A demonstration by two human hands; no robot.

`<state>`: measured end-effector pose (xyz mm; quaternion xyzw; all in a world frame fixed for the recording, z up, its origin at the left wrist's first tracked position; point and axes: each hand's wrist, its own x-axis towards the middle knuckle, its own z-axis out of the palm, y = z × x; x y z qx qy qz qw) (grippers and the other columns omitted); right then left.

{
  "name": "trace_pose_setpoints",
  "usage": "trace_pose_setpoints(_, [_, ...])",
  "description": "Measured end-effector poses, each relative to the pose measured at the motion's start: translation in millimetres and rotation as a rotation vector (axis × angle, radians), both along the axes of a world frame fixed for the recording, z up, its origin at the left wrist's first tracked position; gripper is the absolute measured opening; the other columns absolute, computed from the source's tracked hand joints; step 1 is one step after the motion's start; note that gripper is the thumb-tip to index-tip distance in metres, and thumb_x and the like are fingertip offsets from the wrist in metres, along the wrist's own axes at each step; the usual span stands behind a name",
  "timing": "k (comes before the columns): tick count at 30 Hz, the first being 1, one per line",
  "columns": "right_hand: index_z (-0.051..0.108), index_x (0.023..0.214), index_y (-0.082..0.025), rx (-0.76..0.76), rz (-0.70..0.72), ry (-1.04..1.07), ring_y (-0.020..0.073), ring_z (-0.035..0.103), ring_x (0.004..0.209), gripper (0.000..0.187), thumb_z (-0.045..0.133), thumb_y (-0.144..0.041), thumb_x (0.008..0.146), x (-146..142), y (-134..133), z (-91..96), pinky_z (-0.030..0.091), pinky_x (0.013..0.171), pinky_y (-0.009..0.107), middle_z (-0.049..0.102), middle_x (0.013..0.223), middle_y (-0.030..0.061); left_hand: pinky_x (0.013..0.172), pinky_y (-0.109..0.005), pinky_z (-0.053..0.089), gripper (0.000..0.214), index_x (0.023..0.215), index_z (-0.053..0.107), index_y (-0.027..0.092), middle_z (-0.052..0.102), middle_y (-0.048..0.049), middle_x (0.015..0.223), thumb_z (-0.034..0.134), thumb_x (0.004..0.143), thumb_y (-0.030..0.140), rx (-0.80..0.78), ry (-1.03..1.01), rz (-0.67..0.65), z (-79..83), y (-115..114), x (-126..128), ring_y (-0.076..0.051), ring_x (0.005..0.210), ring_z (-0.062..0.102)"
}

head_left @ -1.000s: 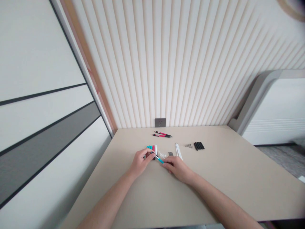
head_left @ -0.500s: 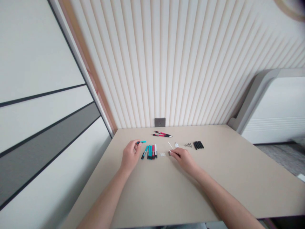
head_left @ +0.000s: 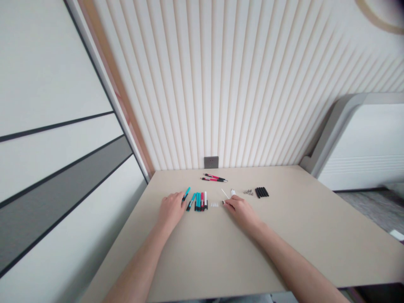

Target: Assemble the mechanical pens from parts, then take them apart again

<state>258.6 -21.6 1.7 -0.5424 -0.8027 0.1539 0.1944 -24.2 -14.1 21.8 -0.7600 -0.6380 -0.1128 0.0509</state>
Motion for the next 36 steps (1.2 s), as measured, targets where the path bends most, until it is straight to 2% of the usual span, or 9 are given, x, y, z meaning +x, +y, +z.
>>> trace_pose_setpoints(5, [0.067,0.095,-0.019,0.018,0.01,-0.193,0.0161,0.064,0.081,0.033,0.037,-0.032,0.102,-17,-5,3.8,0.042,0.07,0.026,0.06,0.096,0.0067,0.082,-0.033,0.041,0.016,0.101,0.063,0.021,0.07,-0.0083,0.097,0.051,0.091,0.021,-0.038,0.01,0.019,2.2,-2,2,-0.024,0.096,0.063])
trace_pose_setpoints(10, [0.065,0.098,-0.019,0.055,0.023,-0.304,0.0179,0.064,0.079,0.035,0.033,-0.031,0.103,-21,-3,-0.4,0.045,0.07,0.028,0.06,0.098,0.0087,0.081,-0.034,0.041,0.024,0.111,0.063,0.022,0.07,-0.0094,0.103,0.051,0.09,0.022,-0.066,0.028,0.004,2.7,-3,2,-0.025,0.099,0.063])
trace_pose_setpoints(15, [0.065,0.096,-0.018,0.054,0.018,-0.319,0.017,0.064,0.079,0.033,0.035,-0.033,0.102,-22,-1,-2.4,0.045,0.069,0.027,0.061,0.098,0.0079,0.08,-0.035,0.042,0.031,0.118,0.062,0.021,0.069,-0.009,0.107,0.05,0.09,0.021,-0.063,0.061,-0.03,0.9,-3,-1,-0.027,0.102,0.062])
trace_pose_setpoints(26, [0.065,0.097,-0.019,0.025,0.018,-0.305,0.017,0.064,0.081,0.033,0.036,-0.034,0.102,-22,-3,-0.9,0.046,0.069,0.027,0.061,0.099,0.0087,0.08,-0.037,0.042,0.022,0.105,0.067,0.022,0.068,-0.0093,0.101,0.051,0.091,0.025,-0.099,0.099,-0.071,5.0,-7,-5,-0.028,0.098,0.062])
trace_pose_setpoints(32, [0.065,0.097,-0.019,0.036,0.013,-0.327,0.0169,0.065,0.08,0.032,0.036,-0.031,0.102,-22,-3,-2.2,0.046,0.069,0.026,0.061,0.098,0.0082,0.082,-0.036,0.042,0.024,0.109,0.065,0.02,0.064,-0.0108,0.109,0.049,0.092,0.026,-0.074,0.071,-0.068,4.0,-7,-6,-0.027,0.102,0.059])
trace_pose_setpoints(36, [0.066,0.097,-0.019,0.06,0.025,-0.349,0.0177,0.065,0.079,0.032,0.036,-0.03,0.102,-21,-4,-3.2,0.045,0.067,0.026,0.062,0.098,0.008,0.082,-0.036,0.042,0.025,0.108,0.066,0.02,0.065,-0.0101,0.108,0.046,0.093,0.022,-0.076,0.07,-0.093,2.3,-6,-5,-0.026,0.101,0.059])
